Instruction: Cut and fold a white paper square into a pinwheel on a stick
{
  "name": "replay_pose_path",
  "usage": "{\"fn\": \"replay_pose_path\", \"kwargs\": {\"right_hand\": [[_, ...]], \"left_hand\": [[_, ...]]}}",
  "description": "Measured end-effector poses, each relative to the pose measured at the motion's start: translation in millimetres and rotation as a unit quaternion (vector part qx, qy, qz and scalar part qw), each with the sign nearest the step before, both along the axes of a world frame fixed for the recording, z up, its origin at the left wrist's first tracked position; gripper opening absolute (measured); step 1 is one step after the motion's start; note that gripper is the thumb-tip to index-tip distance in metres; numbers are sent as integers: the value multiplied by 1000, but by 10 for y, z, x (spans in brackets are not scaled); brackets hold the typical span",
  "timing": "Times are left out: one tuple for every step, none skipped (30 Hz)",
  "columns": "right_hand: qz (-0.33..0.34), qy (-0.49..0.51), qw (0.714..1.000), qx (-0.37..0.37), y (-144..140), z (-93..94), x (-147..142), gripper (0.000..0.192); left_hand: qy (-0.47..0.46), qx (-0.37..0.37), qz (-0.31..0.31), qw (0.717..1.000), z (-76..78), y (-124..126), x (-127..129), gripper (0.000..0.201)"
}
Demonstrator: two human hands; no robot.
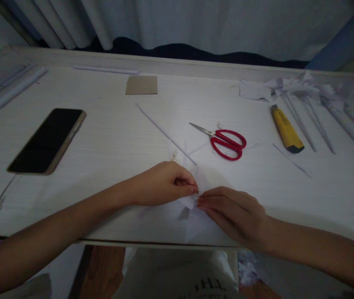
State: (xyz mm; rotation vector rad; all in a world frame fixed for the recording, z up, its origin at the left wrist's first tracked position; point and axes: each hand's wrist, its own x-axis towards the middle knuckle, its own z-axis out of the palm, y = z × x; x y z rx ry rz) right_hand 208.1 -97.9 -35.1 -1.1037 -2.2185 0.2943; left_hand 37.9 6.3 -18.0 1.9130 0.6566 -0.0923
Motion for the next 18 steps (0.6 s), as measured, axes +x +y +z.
{"fn": "replay_pose_path", "kwargs": {"right_hand": [[1, -3, 1000, 2, -2, -1, 2, 11], [2, -4, 1000, 2, -3, -2, 4, 11], [3, -3, 1000, 3, -3, -1, 7, 11], [5, -2, 1000, 2, -1, 1, 8, 11], [8, -2, 1000, -1, 2, 4, 8, 11], [11, -1, 1000, -4, 7, 8, 7, 12], [12, 0, 1000, -7, 12, 11, 4, 12], [13, 0, 1000, -9, 17, 14, 0, 12], [13, 1, 1000, -9, 23, 17, -4, 12], [13, 1, 1000, -7, 27, 19, -9, 12], [11, 2, 1000, -5, 30, 22, -13, 12], [12, 2, 1000, -4, 31, 25, -16, 12], [13, 3, 1000, -4, 29, 29, -16, 12], [14, 5, 1000, -5, 25, 33, -15, 12], [14, 6, 1000, -6, 19, 37, -11, 12], [14, 6, 1000, -7, 13, 40, -6, 12], [15, 6, 1000, -9, 6, 42, -1, 12], [16, 7, 1000, -9, 0, 44, 4, 12]], "left_hand": [[0, 0, -1, 1000, -3, -1, 0, 26], [-1, -1, -2, 1000, -6, -2, 0, 26], [-2, -1, -2, 1000, -10, -3, 1, 26], [-1, -1, -4, 1000, -13, -3, 1, 26], [0, -2, -6, 1000, -15, -2, 1, 27], [-1, -2, -9, 1000, -15, -1, 0, 27], [-2, -2, -12, 1000, -12, 2, -3, 26], [-4, -3, -18, 1000, -6, 5, -6, 25], [-6, -4, -24, 1000, 3, 9, -9, 25], [-7, -3, -29, 1000, 13, 13, -12, 24], [-7, -1, -32, 999, 24, 16, -14, 23], [-4, 1, -34, 999, 34, 19, -15, 23], [-3, 4, -33, 999, 43, 20, -14, 24], [-3, 6, -31, 999, 49, 21, -13, 23], [-4, 6, -28, 1000, 52, 20, -10, 23], [-4, 5, -25, 1000, 51, 19, -8, 23], [-3, 4, -22, 1000, 48, 16, -6, 24], [-4, 2, -17, 1000, 43, 14, -5, 24]]}}
